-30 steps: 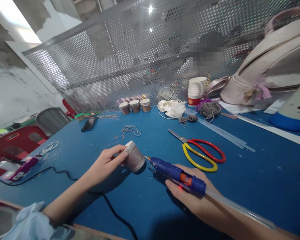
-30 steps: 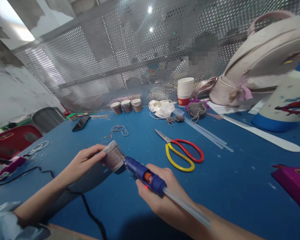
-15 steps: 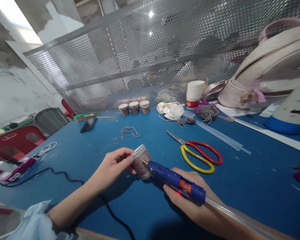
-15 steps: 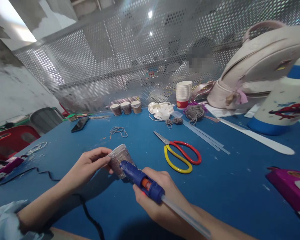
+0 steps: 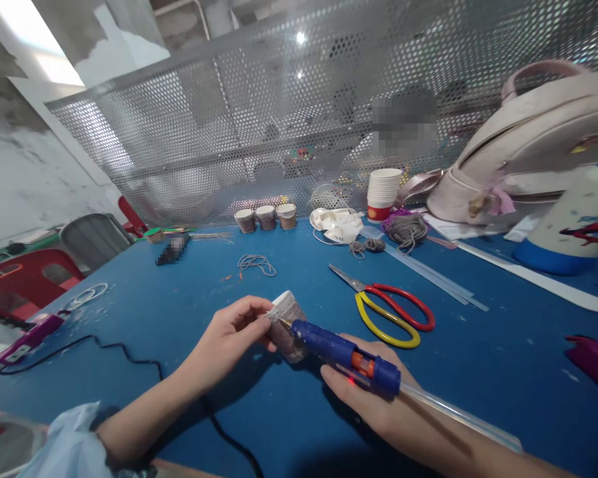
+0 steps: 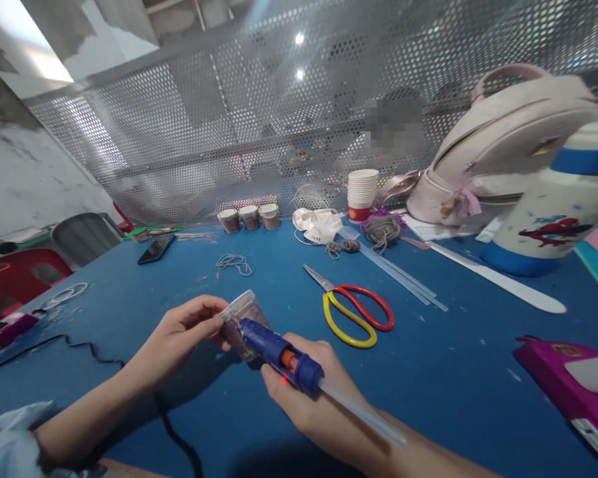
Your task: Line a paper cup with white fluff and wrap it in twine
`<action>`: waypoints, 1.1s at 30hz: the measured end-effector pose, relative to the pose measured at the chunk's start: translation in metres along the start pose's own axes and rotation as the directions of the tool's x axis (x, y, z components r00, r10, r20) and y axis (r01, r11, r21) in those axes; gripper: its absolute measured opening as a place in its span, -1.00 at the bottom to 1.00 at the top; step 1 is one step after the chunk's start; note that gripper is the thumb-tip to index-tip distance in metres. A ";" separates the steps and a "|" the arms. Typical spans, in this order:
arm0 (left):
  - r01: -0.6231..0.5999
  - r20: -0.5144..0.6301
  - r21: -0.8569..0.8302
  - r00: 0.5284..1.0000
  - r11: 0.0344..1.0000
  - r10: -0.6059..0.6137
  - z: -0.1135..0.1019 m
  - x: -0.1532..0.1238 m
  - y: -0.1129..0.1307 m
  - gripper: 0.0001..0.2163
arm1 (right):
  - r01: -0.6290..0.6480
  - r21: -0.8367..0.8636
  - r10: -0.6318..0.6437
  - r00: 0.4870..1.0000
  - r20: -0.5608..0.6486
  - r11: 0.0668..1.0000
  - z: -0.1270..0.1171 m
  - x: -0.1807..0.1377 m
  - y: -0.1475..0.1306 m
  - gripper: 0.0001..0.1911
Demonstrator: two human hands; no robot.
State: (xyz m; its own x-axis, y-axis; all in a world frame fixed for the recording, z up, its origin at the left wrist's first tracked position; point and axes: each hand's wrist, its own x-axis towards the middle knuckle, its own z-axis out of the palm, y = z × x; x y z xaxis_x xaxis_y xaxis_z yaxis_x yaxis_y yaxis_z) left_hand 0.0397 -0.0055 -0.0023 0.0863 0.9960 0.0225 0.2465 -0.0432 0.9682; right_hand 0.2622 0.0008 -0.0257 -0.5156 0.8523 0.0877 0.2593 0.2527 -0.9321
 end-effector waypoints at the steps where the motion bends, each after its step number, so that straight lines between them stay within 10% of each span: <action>1: -0.002 0.000 -0.011 1.000 1.000 0.002 0.001 0.000 0.000 -0.84 | 0.002 -0.004 -0.002 1.000 0.001 1.000 0.000 0.000 0.000 -0.80; 13: -0.020 -0.002 -0.060 1.000 0.998 0.020 0.004 -0.003 -0.003 -0.84 | -0.002 -0.021 0.000 0.994 -0.112 1.000 0.004 -0.002 0.002 -0.80; 33: -0.020 -0.031 -0.024 0.999 1.000 0.020 0.006 -0.004 -0.003 -0.87 | -0.015 0.016 0.015 1.000 0.024 1.000 0.002 -0.002 -0.010 -0.79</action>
State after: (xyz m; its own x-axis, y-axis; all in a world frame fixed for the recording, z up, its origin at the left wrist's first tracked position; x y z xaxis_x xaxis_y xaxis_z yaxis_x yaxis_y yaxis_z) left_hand 0.0445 -0.0100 -0.0066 0.0612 0.9969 0.0491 0.2216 -0.0616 0.9732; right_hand 0.2584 -0.0043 -0.0171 -0.5308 0.8450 0.0655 0.2543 0.2325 -0.9388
